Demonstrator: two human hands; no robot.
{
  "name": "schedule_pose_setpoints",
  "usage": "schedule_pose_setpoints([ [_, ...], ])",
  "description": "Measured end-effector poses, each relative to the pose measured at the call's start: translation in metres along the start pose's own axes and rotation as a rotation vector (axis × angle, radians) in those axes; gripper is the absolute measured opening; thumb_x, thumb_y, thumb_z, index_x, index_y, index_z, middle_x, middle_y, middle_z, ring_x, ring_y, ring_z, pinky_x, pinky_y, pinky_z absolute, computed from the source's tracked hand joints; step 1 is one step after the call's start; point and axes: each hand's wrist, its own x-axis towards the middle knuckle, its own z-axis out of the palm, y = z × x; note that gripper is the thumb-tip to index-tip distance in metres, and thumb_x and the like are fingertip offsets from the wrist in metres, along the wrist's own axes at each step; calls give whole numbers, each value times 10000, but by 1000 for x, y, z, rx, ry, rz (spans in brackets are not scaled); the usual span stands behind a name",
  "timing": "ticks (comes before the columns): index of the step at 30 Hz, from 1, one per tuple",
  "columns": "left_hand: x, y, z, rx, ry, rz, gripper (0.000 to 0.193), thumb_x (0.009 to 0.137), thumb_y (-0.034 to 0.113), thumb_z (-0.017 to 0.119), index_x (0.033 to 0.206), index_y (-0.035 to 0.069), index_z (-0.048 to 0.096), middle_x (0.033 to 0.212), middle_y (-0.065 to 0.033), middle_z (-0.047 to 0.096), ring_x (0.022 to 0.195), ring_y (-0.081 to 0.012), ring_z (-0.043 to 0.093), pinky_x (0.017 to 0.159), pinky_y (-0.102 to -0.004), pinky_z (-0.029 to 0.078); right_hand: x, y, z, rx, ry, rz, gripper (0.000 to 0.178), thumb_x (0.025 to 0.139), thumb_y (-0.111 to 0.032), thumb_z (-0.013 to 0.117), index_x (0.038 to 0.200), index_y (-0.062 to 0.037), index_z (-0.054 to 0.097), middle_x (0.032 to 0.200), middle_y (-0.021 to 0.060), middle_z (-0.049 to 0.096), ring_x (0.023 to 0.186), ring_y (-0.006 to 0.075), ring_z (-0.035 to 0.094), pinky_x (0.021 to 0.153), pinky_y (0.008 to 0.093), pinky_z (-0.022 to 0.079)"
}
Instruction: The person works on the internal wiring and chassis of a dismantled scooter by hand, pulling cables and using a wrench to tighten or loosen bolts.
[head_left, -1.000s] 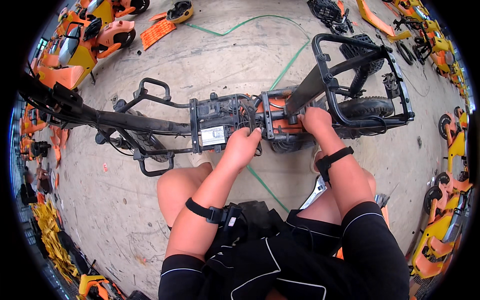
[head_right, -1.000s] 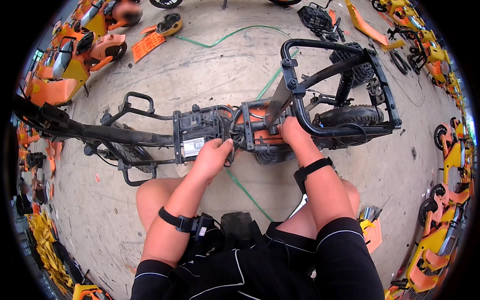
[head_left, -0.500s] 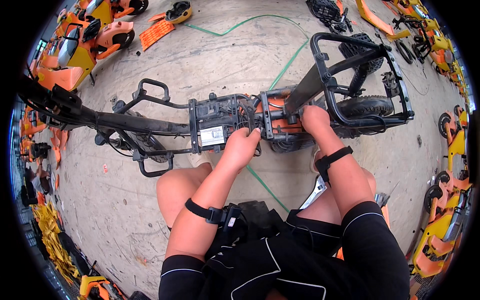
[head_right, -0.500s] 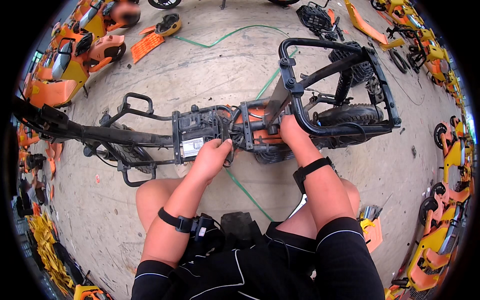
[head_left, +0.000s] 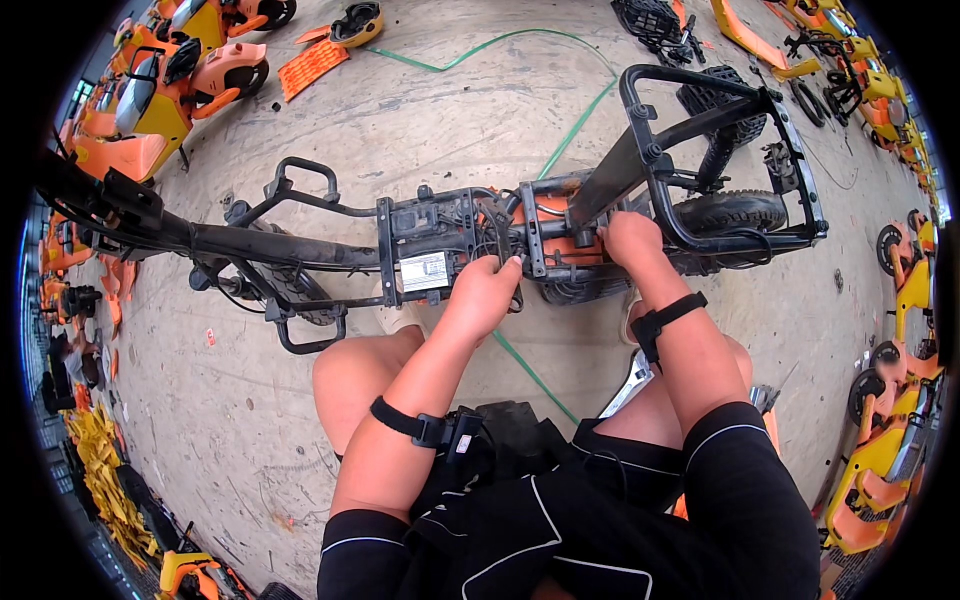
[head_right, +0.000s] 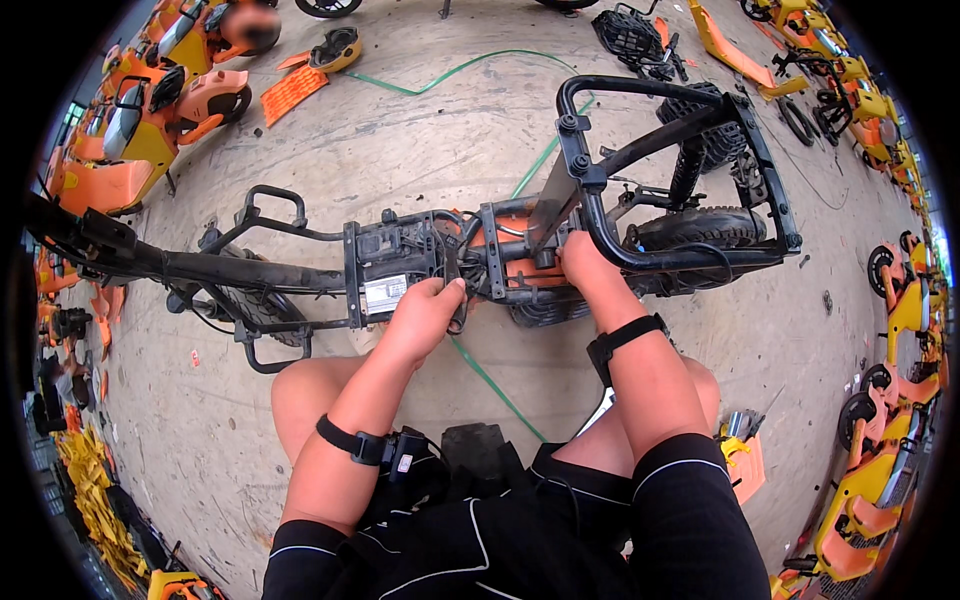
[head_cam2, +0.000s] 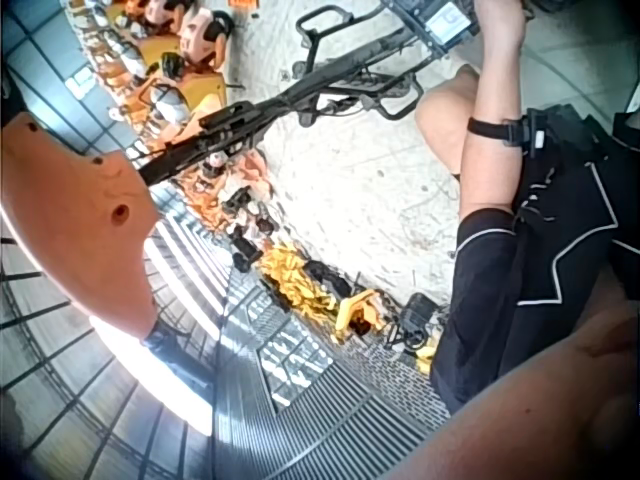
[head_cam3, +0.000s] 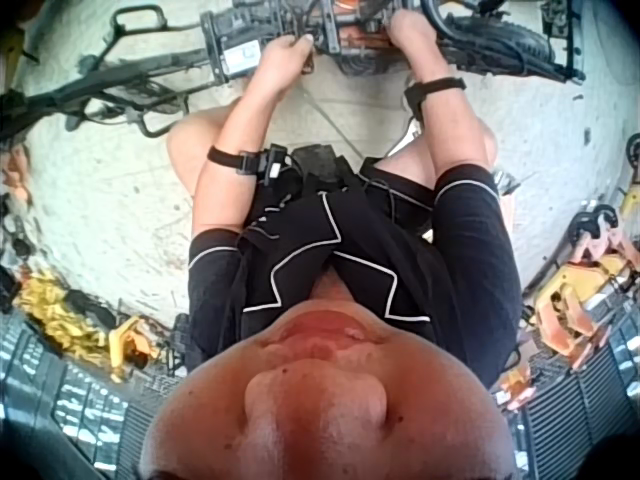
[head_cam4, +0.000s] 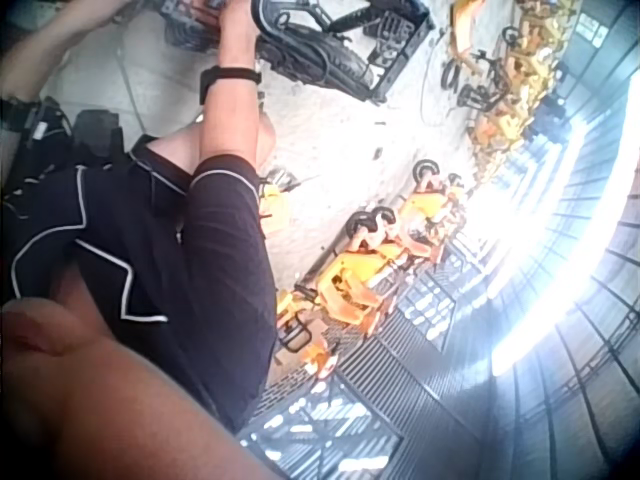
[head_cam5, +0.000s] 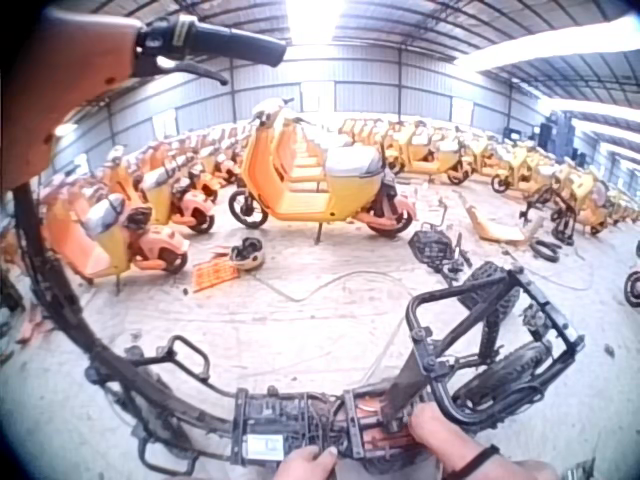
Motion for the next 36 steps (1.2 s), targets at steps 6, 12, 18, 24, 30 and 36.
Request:
schedule_pose_setpoints([
  [6, 2, -4, 2, 10, 15, 24, 411, 952, 335, 580, 790, -43, 595, 666, -111, 585, 585, -192, 546, 562, -371, 444, 9, 5, 13, -65, 41, -59, 299, 900, -321, 647, 1006, -45, 691, 991, 173, 704, 964, 346, 675, 815, 456, 534],
  [12, 0, -2, 2, 13, 17, 15, 411, 953, 335, 577, 789, -41, 596, 661, -109, 585, 583, -191, 548, 563, -371, 446, 11, 8, 20, -58, 127, -92, 228, 865, -244, 659, 979, -48, 685, 980, 164, 697, 946, 351, 672, 813, 463, 537],
  [18, -2, 4, 1, 40, -21, -21, 352, 987, 298, 557, 849, -11, 654, 724, -20, 588, 630, -103, 513, 580, -282, 437, 14, 9, 23, -64, 158, -101, 213, 845, -198, 646, 1004, -59, 679, 995, 164, 688, 954, 351, 669, 812, 466, 540],
  [24, -1, 2, 1, 53, -22, -17, 350, 989, 299, 549, 859, -7, 659, 734, -21, 593, 640, -102, 514, 586, -279, 435, 3, 4, 11, -63, 139, -109, 282, 872, -291, 657, 1018, -50, 671, 1011, 175, 692, 966, 346, 671, 817, 454, 543],
  [30, 1, -1, 2, 62, -28, -9, 349, 988, 297, 543, 877, -10, 666, 764, -30, 612, 667, -105, 526, 599, -283, 444, -1, 3, 8, -20, 99, -59, 370, 874, -385, 671, 982, -31, 685, 971, 181, 703, 941, 348, 683, 801, 444, 548],
  [36, 3, -2, 2, 82, -24, -1, 346, 987, 293, 544, 889, -14, 668, 796, -42, 633, 689, -115, 543, 617, -286, 460, 7, 8, 17, -31, 102, -92, 289, 871, -309, 662, 955, -35, 697, 949, 178, 708, 912, 351, 686, 789, 450, 546],
])
